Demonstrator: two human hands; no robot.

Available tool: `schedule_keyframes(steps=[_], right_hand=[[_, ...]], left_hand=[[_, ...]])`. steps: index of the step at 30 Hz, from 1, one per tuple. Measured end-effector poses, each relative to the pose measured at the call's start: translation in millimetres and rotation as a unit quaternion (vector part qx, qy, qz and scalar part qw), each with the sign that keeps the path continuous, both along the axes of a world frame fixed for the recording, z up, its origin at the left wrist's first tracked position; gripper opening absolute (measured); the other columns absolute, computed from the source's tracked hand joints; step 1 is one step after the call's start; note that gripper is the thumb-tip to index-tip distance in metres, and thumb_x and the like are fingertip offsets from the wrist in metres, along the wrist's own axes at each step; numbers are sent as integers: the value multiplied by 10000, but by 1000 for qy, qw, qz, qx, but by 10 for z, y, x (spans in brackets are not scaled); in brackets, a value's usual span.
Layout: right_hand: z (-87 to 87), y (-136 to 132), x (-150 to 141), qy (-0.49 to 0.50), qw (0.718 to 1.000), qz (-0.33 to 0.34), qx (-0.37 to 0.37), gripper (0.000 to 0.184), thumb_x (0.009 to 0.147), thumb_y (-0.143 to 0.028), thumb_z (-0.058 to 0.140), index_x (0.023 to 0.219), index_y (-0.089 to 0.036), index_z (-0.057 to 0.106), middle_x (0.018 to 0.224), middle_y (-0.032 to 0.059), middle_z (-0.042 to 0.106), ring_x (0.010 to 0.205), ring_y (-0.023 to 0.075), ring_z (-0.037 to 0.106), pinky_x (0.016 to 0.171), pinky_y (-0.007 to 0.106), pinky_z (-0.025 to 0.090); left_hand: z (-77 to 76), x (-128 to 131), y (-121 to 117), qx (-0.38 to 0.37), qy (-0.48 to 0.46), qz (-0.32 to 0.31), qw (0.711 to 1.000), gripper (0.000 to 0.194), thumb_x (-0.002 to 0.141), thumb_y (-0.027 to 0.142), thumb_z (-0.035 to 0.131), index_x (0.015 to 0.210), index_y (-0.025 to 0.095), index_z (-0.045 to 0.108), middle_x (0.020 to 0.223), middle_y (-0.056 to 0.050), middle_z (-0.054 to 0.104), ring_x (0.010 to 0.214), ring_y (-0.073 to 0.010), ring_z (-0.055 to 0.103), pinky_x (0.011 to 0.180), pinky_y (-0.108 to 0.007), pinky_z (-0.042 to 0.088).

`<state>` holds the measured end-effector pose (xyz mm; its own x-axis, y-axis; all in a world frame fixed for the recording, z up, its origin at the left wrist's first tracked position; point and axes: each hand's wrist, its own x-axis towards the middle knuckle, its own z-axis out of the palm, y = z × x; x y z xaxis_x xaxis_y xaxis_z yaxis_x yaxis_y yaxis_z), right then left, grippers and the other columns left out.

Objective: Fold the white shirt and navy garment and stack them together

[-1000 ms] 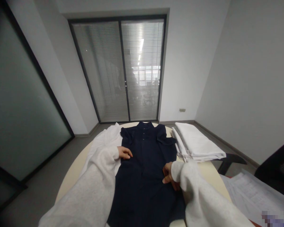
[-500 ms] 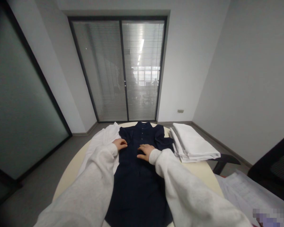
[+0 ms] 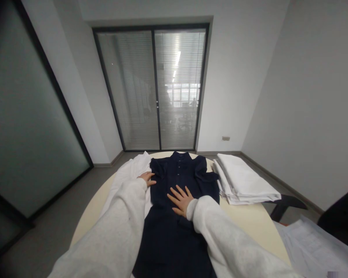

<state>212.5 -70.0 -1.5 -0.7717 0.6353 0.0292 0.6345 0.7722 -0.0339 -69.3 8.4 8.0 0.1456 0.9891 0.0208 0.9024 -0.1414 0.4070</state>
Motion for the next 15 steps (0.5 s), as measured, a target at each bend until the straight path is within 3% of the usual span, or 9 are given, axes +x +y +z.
schedule_keyframes(steps=[5, 7, 10, 13, 15], right_hand=[[141, -30, 144, -2, 995, 52, -88, 644, 752, -463, 500, 1342, -362, 264, 1440, -1, 171, 1316, 293, 80, 993, 597, 64], [253, 4, 183, -7, 988, 73, -136, 681, 665, -446, 609, 1296, -369, 364, 1426, 5, 227, 1303, 310, 143, 997, 569, 134], [477, 106, 145, -28, 969, 110, -220, 535, 616, -392, 670, 1136, -317, 571, 1338, 26, 403, 1225, 283, 343, 1003, 430, 250], [722, 257, -49, -77, 937, 68, -335, 443, 700, -381, 601, 1122, -247, 591, 1026, 32, 636, 933, 186, 595, 845, 278, 425], [838, 372, -250, -96, 936, -5, -338, 464, 757, -389, 536, 1191, -224, 531, 878, 23, 666, 724, 159, 639, 717, 260, 471]], left_hand=[[-30, 61, 65, 29, -80, 93, 992, 562, 825, 431, 445, 1314, 178, 327, 1069, -57, 568, 1003, -172, 528, 870, -253, 380], [-39, 76, 64, 31, -132, 124, 983, 589, 819, 423, 460, 1325, 167, 301, 924, -24, 600, 890, -141, 568, 806, -227, 413], [-32, 69, 50, 30, -120, 117, 985, 616, 765, 368, 552, 1309, 172, 339, 800, 11, 604, 780, -117, 581, 731, -192, 431], [-7, 56, 48, 26, -47, 116, 992, 505, 729, 274, 585, 1216, 209, 472, 812, 15, 613, 784, -121, 580, 727, -186, 432], [10, 49, 54, 27, -21, 124, 992, 375, 734, 241, 564, 1108, 216, 564, 886, -3, 618, 859, -141, 572, 781, -204, 422]])
